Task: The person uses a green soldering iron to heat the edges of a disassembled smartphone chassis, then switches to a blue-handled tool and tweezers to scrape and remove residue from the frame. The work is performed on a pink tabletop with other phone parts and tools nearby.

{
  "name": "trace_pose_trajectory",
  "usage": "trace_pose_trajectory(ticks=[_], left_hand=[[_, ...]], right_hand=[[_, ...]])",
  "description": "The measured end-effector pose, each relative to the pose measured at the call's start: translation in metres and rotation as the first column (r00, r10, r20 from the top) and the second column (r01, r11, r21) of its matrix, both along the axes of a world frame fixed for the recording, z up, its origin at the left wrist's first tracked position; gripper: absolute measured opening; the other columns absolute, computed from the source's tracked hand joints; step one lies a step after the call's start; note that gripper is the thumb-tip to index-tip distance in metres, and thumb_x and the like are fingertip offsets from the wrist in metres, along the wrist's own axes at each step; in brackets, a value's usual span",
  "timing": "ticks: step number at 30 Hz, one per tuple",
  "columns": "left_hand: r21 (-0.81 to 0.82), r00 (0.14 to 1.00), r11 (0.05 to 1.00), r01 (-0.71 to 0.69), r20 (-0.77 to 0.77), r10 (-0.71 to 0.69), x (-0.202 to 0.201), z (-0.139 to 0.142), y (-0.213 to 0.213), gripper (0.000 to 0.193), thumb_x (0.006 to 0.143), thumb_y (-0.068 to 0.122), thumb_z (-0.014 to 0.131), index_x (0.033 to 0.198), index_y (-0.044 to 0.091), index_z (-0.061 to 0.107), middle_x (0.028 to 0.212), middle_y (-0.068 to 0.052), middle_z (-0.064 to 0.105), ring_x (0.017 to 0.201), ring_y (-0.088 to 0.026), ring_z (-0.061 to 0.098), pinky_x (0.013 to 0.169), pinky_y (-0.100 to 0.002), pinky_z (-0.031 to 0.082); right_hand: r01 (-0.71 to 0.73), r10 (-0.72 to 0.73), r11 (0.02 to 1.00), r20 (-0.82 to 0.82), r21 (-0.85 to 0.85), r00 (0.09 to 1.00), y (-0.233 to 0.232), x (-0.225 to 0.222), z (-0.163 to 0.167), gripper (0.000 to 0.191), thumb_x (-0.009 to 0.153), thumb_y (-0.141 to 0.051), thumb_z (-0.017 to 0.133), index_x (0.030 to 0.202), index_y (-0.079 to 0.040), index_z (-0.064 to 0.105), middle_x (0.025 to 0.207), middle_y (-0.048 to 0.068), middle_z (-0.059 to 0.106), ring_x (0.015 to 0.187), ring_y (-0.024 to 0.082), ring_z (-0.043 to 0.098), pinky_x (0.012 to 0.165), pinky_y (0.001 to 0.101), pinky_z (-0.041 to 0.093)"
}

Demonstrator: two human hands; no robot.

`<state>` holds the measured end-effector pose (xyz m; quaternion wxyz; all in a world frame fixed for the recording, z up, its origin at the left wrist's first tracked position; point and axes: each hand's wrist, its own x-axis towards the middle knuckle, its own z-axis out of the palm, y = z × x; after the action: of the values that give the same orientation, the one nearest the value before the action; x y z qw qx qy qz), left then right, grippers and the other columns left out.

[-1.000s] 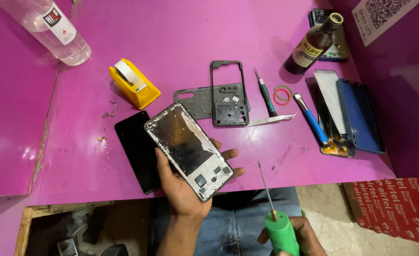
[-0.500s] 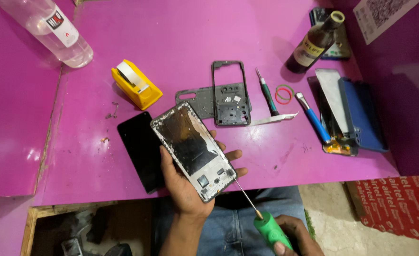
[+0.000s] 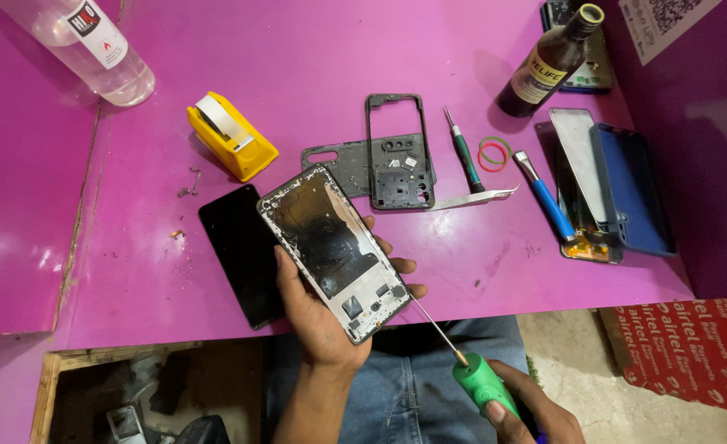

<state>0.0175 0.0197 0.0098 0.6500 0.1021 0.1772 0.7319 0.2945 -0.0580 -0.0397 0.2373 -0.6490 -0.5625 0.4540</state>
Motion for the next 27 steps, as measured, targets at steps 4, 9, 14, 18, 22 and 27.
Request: trace_pose_trajectory(ticks=[4, 9, 14, 18, 22, 27], left_hand=[[-0.040, 1.000, 0.999, -0.003, 0.001, 0.003, 0.001, 0.000, 0.001, 0.096, 0.093, 0.080, 0.029, 0.138, -0.001, 0.054, 0.104, -0.020, 0.067, 0.092, -0.042, 0.071, 0.076, -0.068, 0.060], [-0.033, 1.000, 0.999, -0.009, -0.015, 0.009, 0.001, 0.001, 0.001, 0.095, 0.095, 0.079, 0.029, 0.138, -0.002, 0.054, 0.105, -0.020, 0.067, 0.092, -0.042, 0.071, 0.077, -0.067, 0.060], [-0.035, 1.000, 0.999, -0.011, -0.019, 0.011, 0.001, 0.002, 0.001, 0.094, 0.095, 0.079, 0.028, 0.136, -0.001, 0.055, 0.104, -0.020, 0.067, 0.094, -0.043, 0.071, 0.077, -0.067, 0.060], [-0.005, 1.000, 1.000, -0.008, -0.007, 0.008, 0.001, 0.003, 0.000, 0.094, 0.095, 0.080, 0.028, 0.135, -0.001, 0.055, 0.104, -0.020, 0.068, 0.099, -0.044, 0.070, 0.078, -0.068, 0.060], [0.004, 1.000, 1.000, -0.010, -0.003, 0.010, 0.001, 0.002, 0.001, 0.095, 0.095, 0.080, 0.027, 0.134, -0.001, 0.055, 0.104, -0.021, 0.068, 0.100, -0.044, 0.070, 0.079, -0.068, 0.059], [-0.016, 1.000, 1.000, -0.009, -0.010, 0.009, 0.001, 0.003, 0.001, 0.096, 0.094, 0.081, 0.026, 0.136, -0.001, 0.055, 0.104, -0.021, 0.068, 0.100, -0.044, 0.070, 0.080, -0.068, 0.060]], right_hand=[[0.014, -0.013, 0.999, 0.017, -0.052, 1.000, 0.006, -0.006, 0.009, 0.058, 0.078, -0.037, 0.071, 0.130, -0.014, 0.073, 0.073, 0.010, 0.076, 0.054, 0.015, 0.063, 0.055, 0.0304, 0.052], [0.062, -0.064, 0.982, -0.003, -0.181, 0.998, 0.011, -0.012, 0.016, 0.056, 0.081, -0.035, 0.078, 0.134, -0.016, 0.072, 0.064, 0.013, 0.073, 0.053, 0.017, 0.058, 0.054, 0.0329, 0.049], [0.017, -0.027, 0.985, -0.059, -0.173, 0.998, 0.014, -0.014, 0.022, 0.059, 0.079, -0.034, 0.076, 0.134, -0.015, 0.071, 0.070, 0.013, 0.075, 0.056, 0.018, 0.058, 0.056, 0.0334, 0.051], [0.016, -0.024, 0.980, -0.041, -0.199, 0.999, 0.016, -0.016, 0.024, 0.059, 0.080, -0.036, 0.079, 0.135, -0.016, 0.070, 0.077, 0.012, 0.074, 0.057, 0.018, 0.060, 0.058, 0.0345, 0.053], [0.009, -0.014, 0.988, -0.032, -0.153, 0.999, 0.017, -0.018, 0.026, 0.060, 0.080, -0.036, 0.075, 0.136, -0.016, 0.069, 0.078, 0.012, 0.074, 0.056, 0.018, 0.063, 0.058, 0.0341, 0.054], [0.045, -0.049, 0.983, -0.021, -0.180, 0.999, 0.017, -0.022, 0.029, 0.057, 0.084, -0.036, 0.077, 0.136, -0.015, 0.069, 0.076, 0.014, 0.073, 0.058, 0.019, 0.062, 0.058, 0.0348, 0.053]])
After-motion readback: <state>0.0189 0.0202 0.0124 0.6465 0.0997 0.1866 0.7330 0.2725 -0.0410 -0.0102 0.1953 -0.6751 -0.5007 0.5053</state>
